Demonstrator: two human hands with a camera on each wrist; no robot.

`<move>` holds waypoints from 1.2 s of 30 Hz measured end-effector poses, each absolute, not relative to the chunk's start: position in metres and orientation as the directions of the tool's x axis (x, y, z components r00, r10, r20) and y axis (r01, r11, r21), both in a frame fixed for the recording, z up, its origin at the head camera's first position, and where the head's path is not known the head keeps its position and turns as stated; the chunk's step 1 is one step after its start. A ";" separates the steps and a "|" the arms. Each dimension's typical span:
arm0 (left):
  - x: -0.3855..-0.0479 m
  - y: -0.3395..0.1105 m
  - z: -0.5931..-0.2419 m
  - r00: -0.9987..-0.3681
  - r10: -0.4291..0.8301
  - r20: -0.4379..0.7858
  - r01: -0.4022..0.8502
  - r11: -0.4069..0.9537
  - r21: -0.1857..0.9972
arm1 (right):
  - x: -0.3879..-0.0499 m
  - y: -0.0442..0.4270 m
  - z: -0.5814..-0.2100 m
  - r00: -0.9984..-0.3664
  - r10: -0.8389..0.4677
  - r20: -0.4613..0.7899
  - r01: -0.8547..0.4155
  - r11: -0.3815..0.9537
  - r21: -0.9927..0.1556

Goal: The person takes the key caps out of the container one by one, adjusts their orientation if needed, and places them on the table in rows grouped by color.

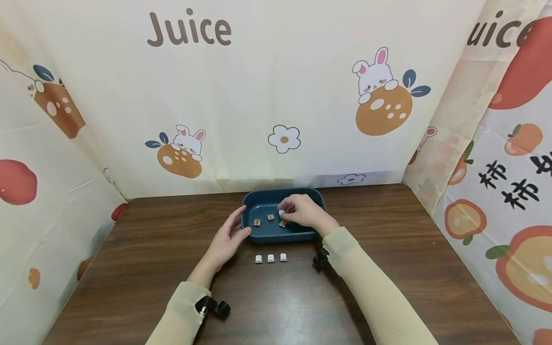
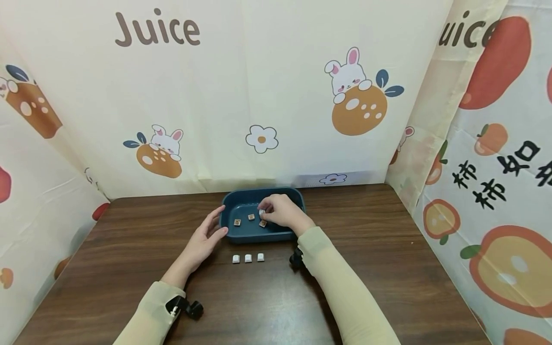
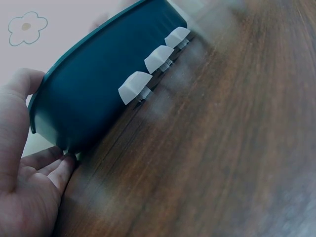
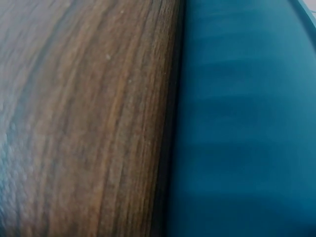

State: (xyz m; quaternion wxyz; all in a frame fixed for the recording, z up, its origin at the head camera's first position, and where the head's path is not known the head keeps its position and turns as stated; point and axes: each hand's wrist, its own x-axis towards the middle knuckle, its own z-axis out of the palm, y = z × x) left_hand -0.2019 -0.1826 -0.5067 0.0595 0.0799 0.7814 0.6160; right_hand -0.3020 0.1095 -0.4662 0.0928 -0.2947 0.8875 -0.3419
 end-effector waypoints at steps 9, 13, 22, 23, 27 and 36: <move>-0.201 -0.183 -0.507 -0.981 0.192 0.011 0.055 0.223 0.973 | -0.302 0.108 -0.467 -0.809 -0.587 0.035 -0.443 0.568 -0.694; -0.201 -0.183 -0.508 -0.981 0.192 0.010 0.053 0.220 0.974 | -0.302 0.109 -0.467 -0.812 -0.581 0.052 -0.444 0.558 -0.701; -0.202 -0.183 -0.508 -0.981 0.191 0.020 0.064 0.227 0.972 | -0.302 0.110 -0.465 -0.798 -0.591 0.116 -0.484 0.515 -0.707; -0.202 -0.183 -0.508 -0.981 0.191 0.019 0.064 0.228 0.972 | -0.302 0.110 -0.464 -0.796 -0.591 0.132 -0.494 0.506 -0.707; -0.202 -0.183 -0.507 -0.982 0.190 0.021 0.065 0.229 0.971 | -0.303 0.113 -0.464 -0.791 -0.580 0.195 -0.514 0.456 -0.727; -0.202 -0.183 -0.508 -0.981 0.195 0.010 0.055 0.229 0.972 | -0.303 0.120 -0.463 -0.813 -0.532 0.238 -0.451 0.316 -0.835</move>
